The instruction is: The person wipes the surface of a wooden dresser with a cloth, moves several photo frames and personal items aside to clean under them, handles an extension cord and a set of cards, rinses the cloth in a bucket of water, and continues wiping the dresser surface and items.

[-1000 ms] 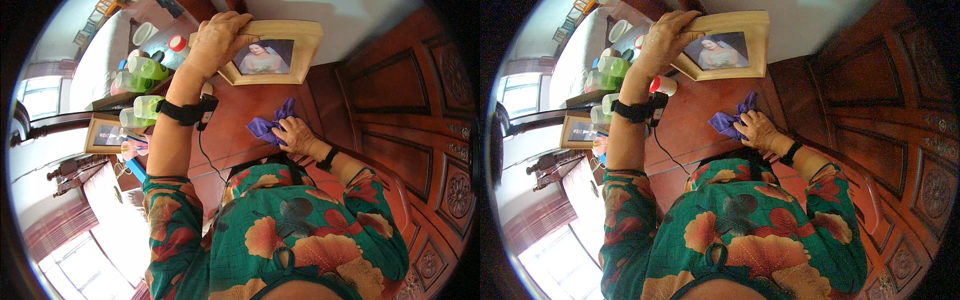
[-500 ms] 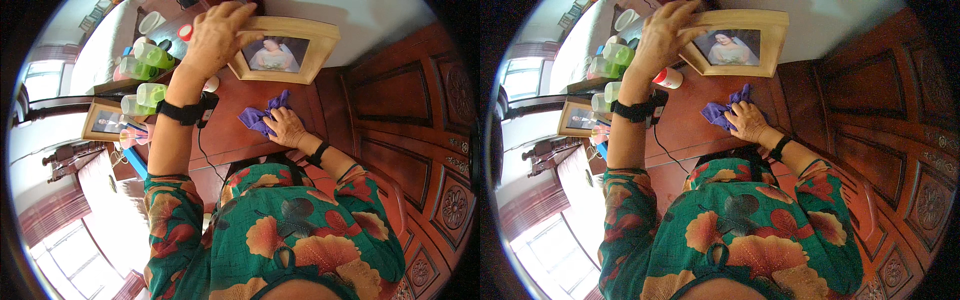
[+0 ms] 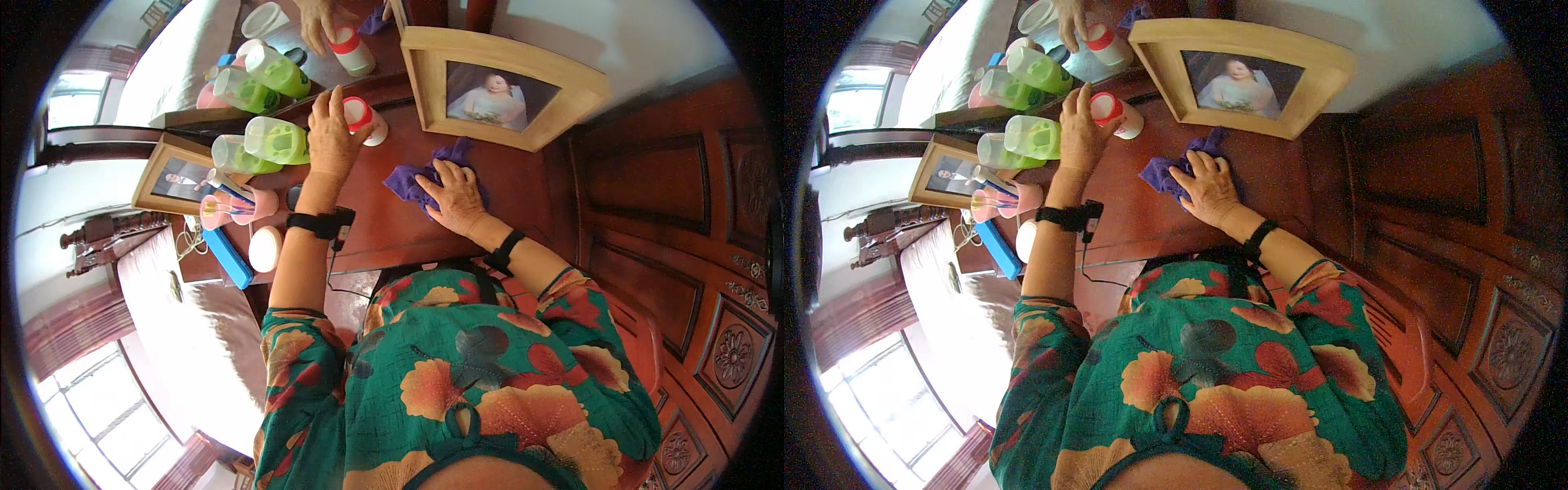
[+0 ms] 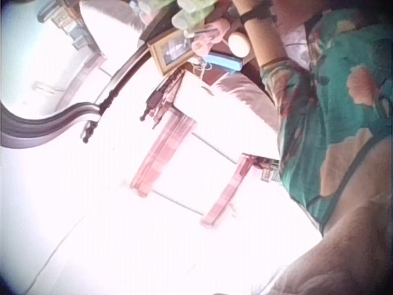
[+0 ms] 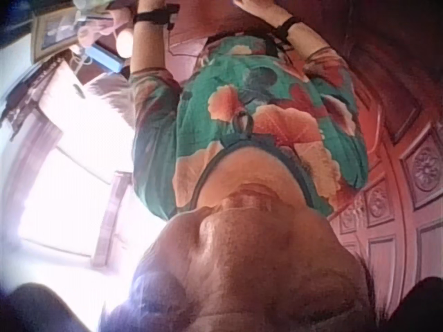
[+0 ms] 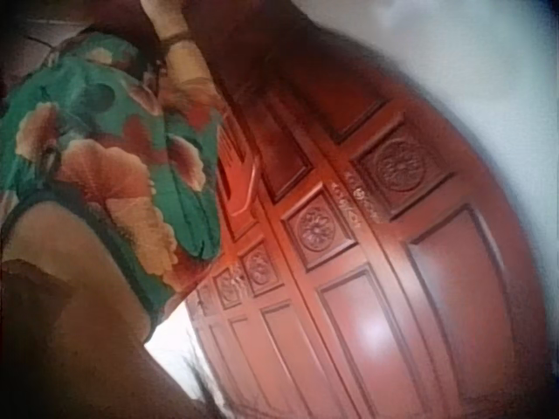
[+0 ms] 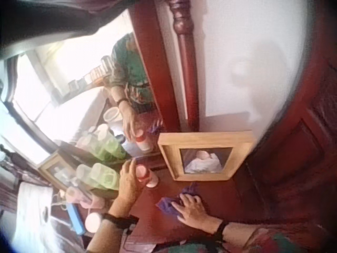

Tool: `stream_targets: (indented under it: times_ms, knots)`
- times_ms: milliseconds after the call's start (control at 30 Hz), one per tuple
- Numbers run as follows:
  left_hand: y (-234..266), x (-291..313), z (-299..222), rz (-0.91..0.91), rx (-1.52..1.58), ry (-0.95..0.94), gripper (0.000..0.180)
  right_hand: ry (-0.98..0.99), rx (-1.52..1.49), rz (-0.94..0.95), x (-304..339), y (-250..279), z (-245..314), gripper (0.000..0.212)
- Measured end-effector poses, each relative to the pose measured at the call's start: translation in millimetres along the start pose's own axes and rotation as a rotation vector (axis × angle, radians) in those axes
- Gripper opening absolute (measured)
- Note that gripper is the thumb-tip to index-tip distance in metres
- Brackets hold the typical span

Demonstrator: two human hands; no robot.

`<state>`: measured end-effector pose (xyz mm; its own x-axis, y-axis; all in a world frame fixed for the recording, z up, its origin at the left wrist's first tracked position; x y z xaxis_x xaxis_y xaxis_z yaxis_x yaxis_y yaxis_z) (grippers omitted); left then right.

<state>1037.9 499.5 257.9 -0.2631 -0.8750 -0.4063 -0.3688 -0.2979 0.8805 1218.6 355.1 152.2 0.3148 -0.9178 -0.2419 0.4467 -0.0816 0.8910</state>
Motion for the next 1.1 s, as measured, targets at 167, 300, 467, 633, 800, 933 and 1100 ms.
stream_targets:
  times_ms: [167, 300, 467, 633, 800, 933, 1100]
  knots:
    - [-29, 12, 24, -0.054, 0.311, 0.196, 0.114, 0.017, -0.017, 0.024, -39, -24, 19, 0.063]
    - [-55, 20, 29, -0.066, 0.5, 0.201, 0.113, 0.048, -0.042, 0.082, -63, -36, 28, 0.065]
    - [-91, 27, 44, 0.003, 0.901, 0.397, 0.095, 0.059, -0.043, 0.112, -80, -47, 38, 0.063]
    - [-88, 20, 40, 0.034, 0.772, 0.367, 0.075, 0.051, -0.071, 0.033, -75, -40, 41, 0.054]
    - [-66, 28, 51, -0.026, 0.71, 0.384, 0.068, 0.066, -0.087, 0.081, -51, -49, 58, 0.05]
    - [-28, 42, 67, -0.182, 0.794, 0.303, 0.073, -0.048, -0.139, 0.001, -64, -52, 57, 0.048]
    - [41, 77, 76, -0.193, 0.769, 0.339, 0.083, -0.386, -0.165, -0.346, -115, -39, 50, 0.047]
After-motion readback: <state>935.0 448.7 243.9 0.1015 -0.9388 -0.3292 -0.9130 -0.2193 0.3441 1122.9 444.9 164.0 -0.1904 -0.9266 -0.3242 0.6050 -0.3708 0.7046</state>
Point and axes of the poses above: each hand's wrist, its own x-axis away from the middle knuckle, its own y-axis out of the back of the hand, z = x × y, the point moved 5 cm from there along -x, towards the middle knuckle, and after that the axes turned 4 degrees about -z, right-handed, at the moved point
